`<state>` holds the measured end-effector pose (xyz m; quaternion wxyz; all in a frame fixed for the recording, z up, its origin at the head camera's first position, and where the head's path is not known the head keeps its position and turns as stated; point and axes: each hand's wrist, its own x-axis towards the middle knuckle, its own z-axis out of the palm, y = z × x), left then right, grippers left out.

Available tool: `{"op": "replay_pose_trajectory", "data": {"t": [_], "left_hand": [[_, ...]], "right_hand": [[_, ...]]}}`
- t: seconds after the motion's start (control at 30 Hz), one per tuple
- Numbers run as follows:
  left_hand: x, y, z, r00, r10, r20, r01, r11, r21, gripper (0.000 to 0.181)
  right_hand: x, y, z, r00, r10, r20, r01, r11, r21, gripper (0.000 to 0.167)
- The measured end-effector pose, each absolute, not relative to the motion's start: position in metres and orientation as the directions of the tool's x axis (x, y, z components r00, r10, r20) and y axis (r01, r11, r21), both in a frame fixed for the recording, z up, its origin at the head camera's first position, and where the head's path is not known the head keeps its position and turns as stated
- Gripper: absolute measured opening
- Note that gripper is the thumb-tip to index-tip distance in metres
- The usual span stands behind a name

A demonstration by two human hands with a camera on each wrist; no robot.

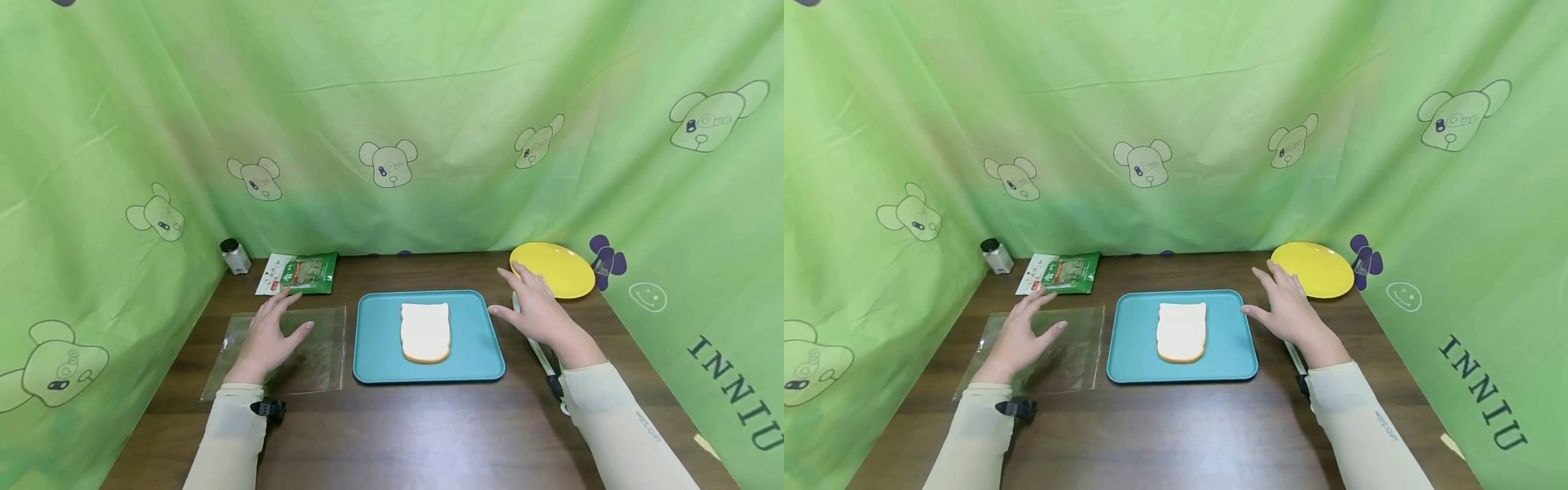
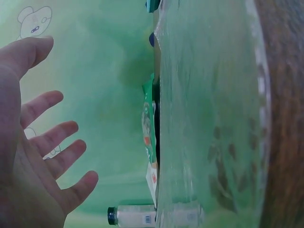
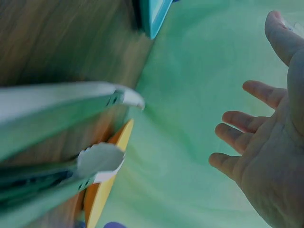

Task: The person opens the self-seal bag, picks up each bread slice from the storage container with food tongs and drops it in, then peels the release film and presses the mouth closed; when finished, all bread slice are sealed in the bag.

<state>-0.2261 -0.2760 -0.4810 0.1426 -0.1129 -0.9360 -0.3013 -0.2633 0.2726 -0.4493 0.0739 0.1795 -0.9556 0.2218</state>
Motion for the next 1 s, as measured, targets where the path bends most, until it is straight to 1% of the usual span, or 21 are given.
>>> {"op": "replay_pose_trajectory", "data": {"t": [0.27, 0.4, 0.57, 0.8, 1.0], "left_hand": [[-0.223, -0.275, -0.485, -0.938, 0.123, 0.324, 0.291, 0.788, 0.543, 0.074], [-0.222, -0.275, -0.487, -0.948, 0.126, 0.292, 0.277, 0.777, 0.566, 0.075], [-0.222, -0.275, -0.488, -0.957, 0.134, 0.257, 0.265, 0.766, 0.586, 0.076], [-0.223, -0.274, -0.489, -0.962, 0.137, 0.234, 0.252, 0.771, 0.585, 0.077], [-0.223, -0.276, -0.491, -0.962, 0.139, 0.235, 0.254, 0.774, 0.580, 0.076]], "right_hand": [[-0.268, 0.251, -0.446, -0.916, -0.349, 0.197, -0.400, 0.826, -0.396, 0.084], [-0.270, 0.243, -0.446, -0.906, -0.365, 0.212, -0.421, 0.825, -0.376, 0.079], [-0.273, 0.232, -0.451, -0.895, -0.383, 0.229, -0.445, 0.808, -0.387, 0.077], [-0.273, 0.215, -0.451, -0.879, -0.404, 0.253, -0.475, 0.787, -0.392, 0.073], [-0.273, 0.200, -0.451, -0.872, -0.430, 0.234, -0.489, 0.779, -0.392, 0.071]]}}
